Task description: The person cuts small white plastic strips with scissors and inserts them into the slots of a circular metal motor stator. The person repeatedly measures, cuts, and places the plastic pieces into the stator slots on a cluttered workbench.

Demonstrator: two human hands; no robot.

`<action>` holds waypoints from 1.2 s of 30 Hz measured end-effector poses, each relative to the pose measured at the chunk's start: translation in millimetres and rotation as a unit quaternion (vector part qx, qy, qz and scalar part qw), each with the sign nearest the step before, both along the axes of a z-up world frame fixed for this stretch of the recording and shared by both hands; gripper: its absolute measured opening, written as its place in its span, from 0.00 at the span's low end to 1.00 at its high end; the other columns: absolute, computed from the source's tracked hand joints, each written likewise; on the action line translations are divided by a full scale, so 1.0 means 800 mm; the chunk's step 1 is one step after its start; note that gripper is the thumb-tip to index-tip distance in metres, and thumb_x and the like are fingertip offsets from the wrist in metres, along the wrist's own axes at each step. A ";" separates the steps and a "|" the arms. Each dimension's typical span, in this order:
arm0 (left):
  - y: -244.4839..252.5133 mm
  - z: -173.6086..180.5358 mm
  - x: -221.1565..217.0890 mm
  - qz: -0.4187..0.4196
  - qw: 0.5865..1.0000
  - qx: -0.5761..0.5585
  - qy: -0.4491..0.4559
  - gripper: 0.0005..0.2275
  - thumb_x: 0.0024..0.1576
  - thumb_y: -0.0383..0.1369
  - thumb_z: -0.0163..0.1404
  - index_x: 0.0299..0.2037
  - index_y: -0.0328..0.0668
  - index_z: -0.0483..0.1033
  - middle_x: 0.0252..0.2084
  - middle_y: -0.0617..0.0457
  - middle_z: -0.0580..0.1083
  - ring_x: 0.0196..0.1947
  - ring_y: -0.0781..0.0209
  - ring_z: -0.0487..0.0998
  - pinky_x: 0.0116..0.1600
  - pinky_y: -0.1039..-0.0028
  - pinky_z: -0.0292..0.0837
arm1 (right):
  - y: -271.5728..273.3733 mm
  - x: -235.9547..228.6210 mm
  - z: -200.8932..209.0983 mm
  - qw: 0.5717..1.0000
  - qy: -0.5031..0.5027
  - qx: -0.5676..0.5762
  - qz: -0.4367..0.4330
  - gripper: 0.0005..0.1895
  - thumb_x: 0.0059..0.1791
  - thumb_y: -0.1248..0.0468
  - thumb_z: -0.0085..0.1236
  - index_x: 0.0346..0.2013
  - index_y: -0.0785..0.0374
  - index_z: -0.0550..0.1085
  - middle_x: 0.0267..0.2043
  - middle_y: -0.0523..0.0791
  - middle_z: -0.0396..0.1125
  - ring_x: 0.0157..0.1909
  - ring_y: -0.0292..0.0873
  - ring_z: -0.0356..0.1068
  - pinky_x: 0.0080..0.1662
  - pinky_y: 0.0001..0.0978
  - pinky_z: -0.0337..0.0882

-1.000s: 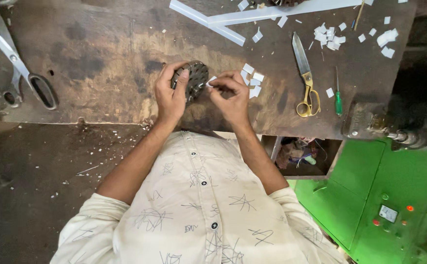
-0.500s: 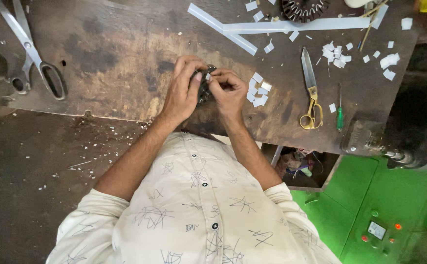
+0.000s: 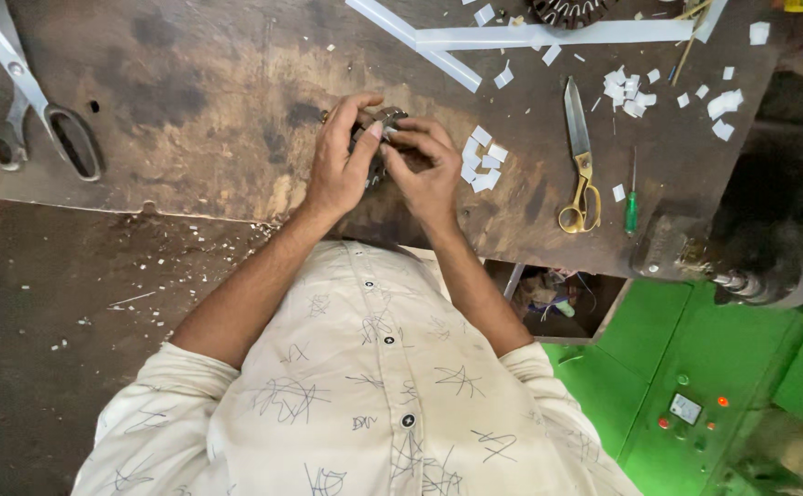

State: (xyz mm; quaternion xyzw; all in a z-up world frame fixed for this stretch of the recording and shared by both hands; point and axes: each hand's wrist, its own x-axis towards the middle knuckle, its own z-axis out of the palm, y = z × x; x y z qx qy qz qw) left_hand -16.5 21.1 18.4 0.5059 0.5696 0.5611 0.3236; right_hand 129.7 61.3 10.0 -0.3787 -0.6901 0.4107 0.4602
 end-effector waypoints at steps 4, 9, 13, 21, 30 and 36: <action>-0.002 -0.003 -0.001 -0.005 1.000 -0.004 0.001 0.14 0.65 0.28 0.47 0.60 0.32 0.69 0.52 0.43 0.73 0.51 0.53 0.76 0.59 0.66 0.71 | 0.003 0.000 -0.008 0.998 -0.029 -0.025 -0.040 0.06 0.46 0.75 0.66 0.37 0.70 0.80 0.41 0.48 0.74 0.43 0.39 0.74 0.46 0.28 0.74; -0.001 -0.003 -0.003 -0.015 1.000 -0.001 0.005 0.15 0.65 0.28 0.46 0.62 0.32 0.68 0.54 0.42 0.73 0.52 0.53 0.76 0.60 0.65 0.71 | 0.005 -0.002 -0.004 0.996 -0.029 -0.079 0.000 0.06 0.49 0.74 0.66 0.40 0.70 0.80 0.42 0.47 0.74 0.44 0.37 0.75 0.47 0.27 0.77; -0.006 -0.003 -0.004 -0.007 1.000 0.008 0.011 0.15 0.66 0.28 0.46 0.62 0.32 0.68 0.54 0.41 0.73 0.51 0.53 0.77 0.59 0.64 0.72 | 0.015 -0.002 -0.009 0.976 0.046 -0.214 -0.020 0.18 0.46 0.73 0.66 0.49 0.68 0.73 0.39 0.46 0.75 0.41 0.36 0.76 0.44 0.25 0.77; -0.020 -0.007 0.007 0.066 0.996 0.023 0.052 0.24 0.57 0.27 0.61 0.62 0.33 0.65 0.45 0.46 0.76 0.43 0.57 0.80 0.47 0.67 0.76 | 0.075 0.116 0.010 0.969 -0.231 -0.070 -0.053 0.09 0.48 0.73 0.66 0.42 0.66 0.80 0.39 0.46 0.76 0.38 0.40 0.77 0.43 0.31 0.76; -0.016 -0.005 0.015 0.096 0.993 -0.015 0.066 0.22 0.56 0.23 0.62 0.61 0.36 0.70 0.39 0.46 0.76 0.40 0.57 0.80 0.44 0.70 0.75 | 0.087 0.167 0.013 0.912 -0.400 -0.079 -0.053 0.17 0.39 0.73 0.70 0.41 0.64 0.78 0.35 0.50 0.73 0.37 0.49 0.74 0.40 0.41 0.72; -0.005 0.012 -0.002 0.031 0.994 -0.094 0.038 0.21 0.53 0.26 0.58 0.58 0.36 0.73 0.39 0.47 0.79 0.39 0.59 0.83 0.45 0.72 0.78 | 0.081 0.157 0.027 0.955 -0.247 -0.161 -0.044 0.08 0.43 0.72 0.68 0.37 0.67 0.81 0.41 0.50 0.73 0.39 0.43 0.77 0.42 0.34 0.79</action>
